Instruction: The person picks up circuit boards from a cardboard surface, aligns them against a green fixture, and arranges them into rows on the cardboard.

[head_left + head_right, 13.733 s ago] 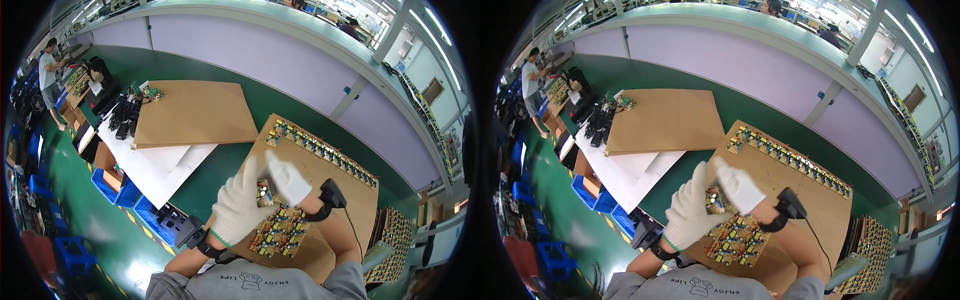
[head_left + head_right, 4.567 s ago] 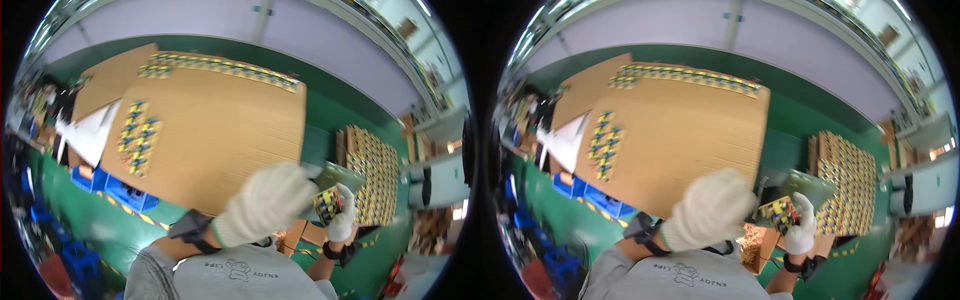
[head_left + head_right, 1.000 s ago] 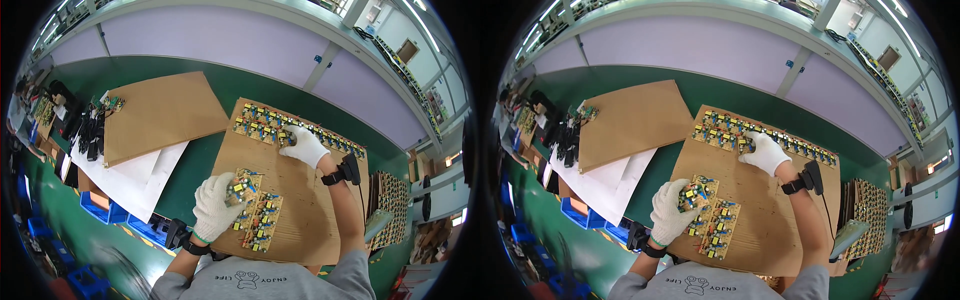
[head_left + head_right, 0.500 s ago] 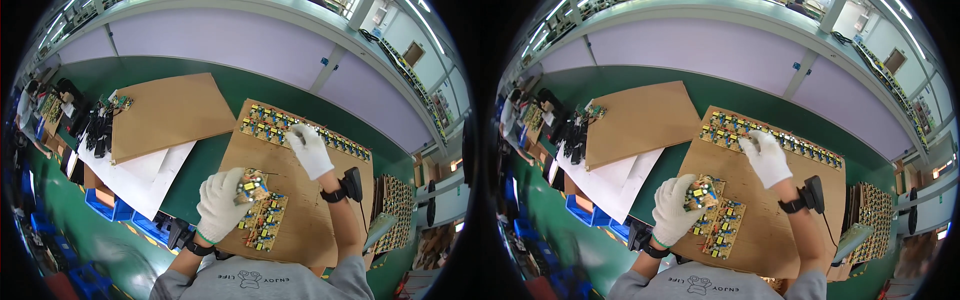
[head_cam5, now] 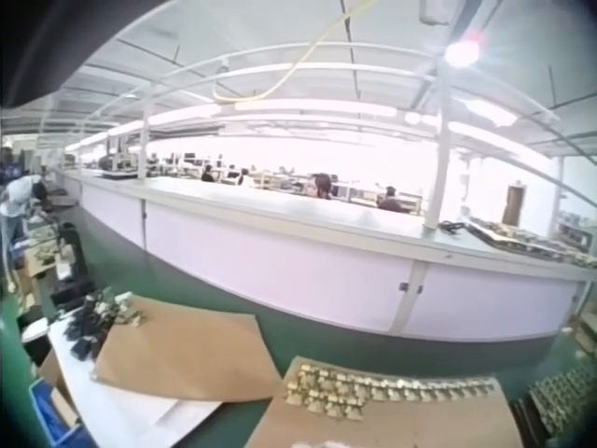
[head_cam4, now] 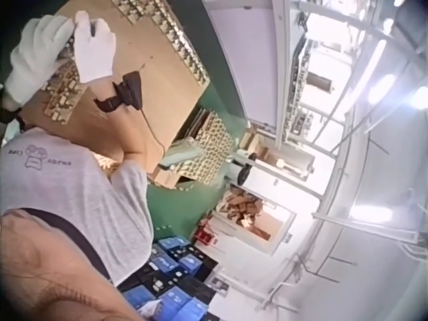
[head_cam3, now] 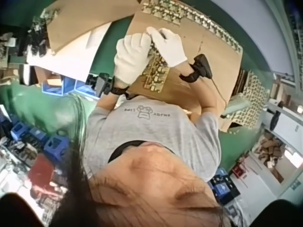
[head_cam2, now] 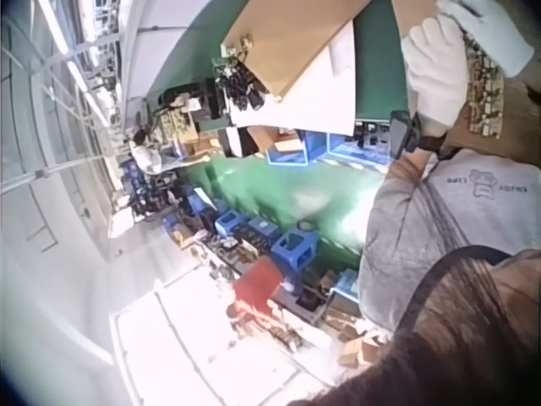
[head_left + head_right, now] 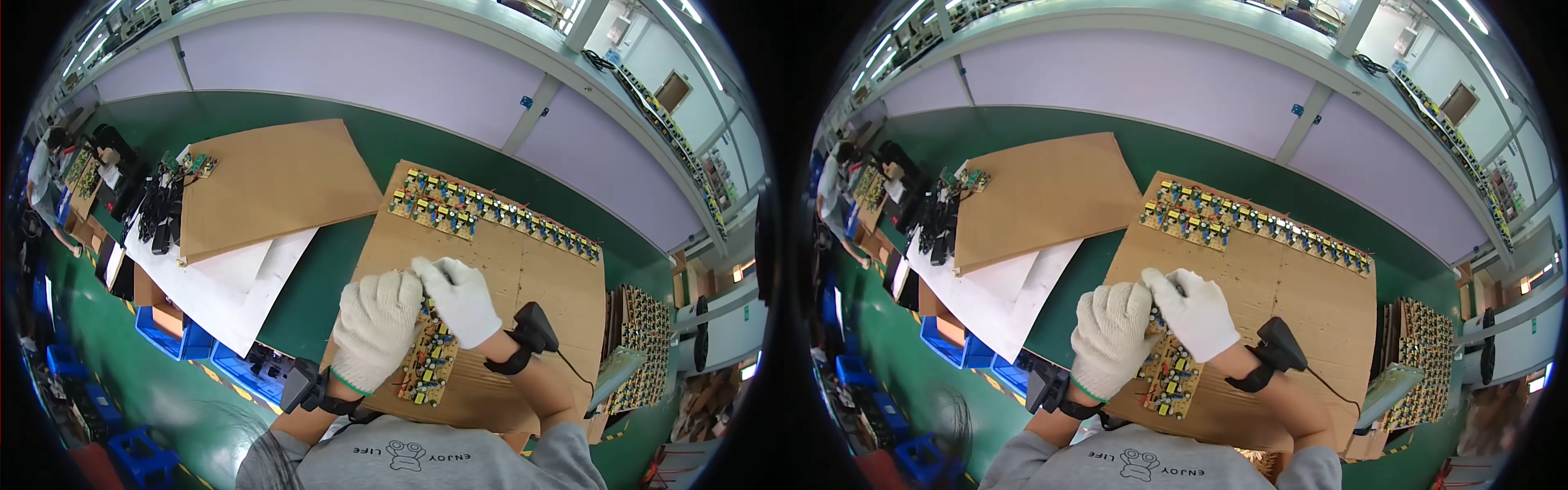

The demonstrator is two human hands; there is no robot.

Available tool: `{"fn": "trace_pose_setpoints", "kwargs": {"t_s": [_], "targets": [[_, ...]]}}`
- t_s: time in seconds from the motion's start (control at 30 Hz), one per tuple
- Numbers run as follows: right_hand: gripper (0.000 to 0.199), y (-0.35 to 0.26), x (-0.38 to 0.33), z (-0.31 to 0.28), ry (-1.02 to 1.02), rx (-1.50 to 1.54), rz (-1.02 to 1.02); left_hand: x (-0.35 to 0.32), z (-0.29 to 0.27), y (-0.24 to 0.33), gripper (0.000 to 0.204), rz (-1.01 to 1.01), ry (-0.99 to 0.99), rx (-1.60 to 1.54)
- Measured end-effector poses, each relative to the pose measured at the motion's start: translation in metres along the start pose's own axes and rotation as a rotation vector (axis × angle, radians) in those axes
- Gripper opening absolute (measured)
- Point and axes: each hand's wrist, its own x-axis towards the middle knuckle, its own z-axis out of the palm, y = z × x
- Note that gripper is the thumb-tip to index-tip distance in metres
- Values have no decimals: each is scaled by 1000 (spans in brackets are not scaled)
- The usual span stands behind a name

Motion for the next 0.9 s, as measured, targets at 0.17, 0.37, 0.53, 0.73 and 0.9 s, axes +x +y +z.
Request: {"fn": "trace_pose_setpoints", "kwargs": {"t_s": [0.17, 0.37, 0.53, 0.73, 0.9], "targets": [[37, 8, -5, 8, 108, 147, 87, -1, -7, 6, 64, 23, 82, -215], [48, 33, -5, -20, -186, 859, 301, -2, 3, 6, 53, -141, 71, -807], [45, 51, 9, -33, 129, 264, 364, -1, 0, -12, 47, -101, 68, -510], [47, 99, 14, -76, 341, -722, -24, -8, 6, -20, 56, -186, 29, -528], [69, 98, -3, -80, 29, -522, 17, -7, 4, -18, 75, -395, 13, -696]]}}
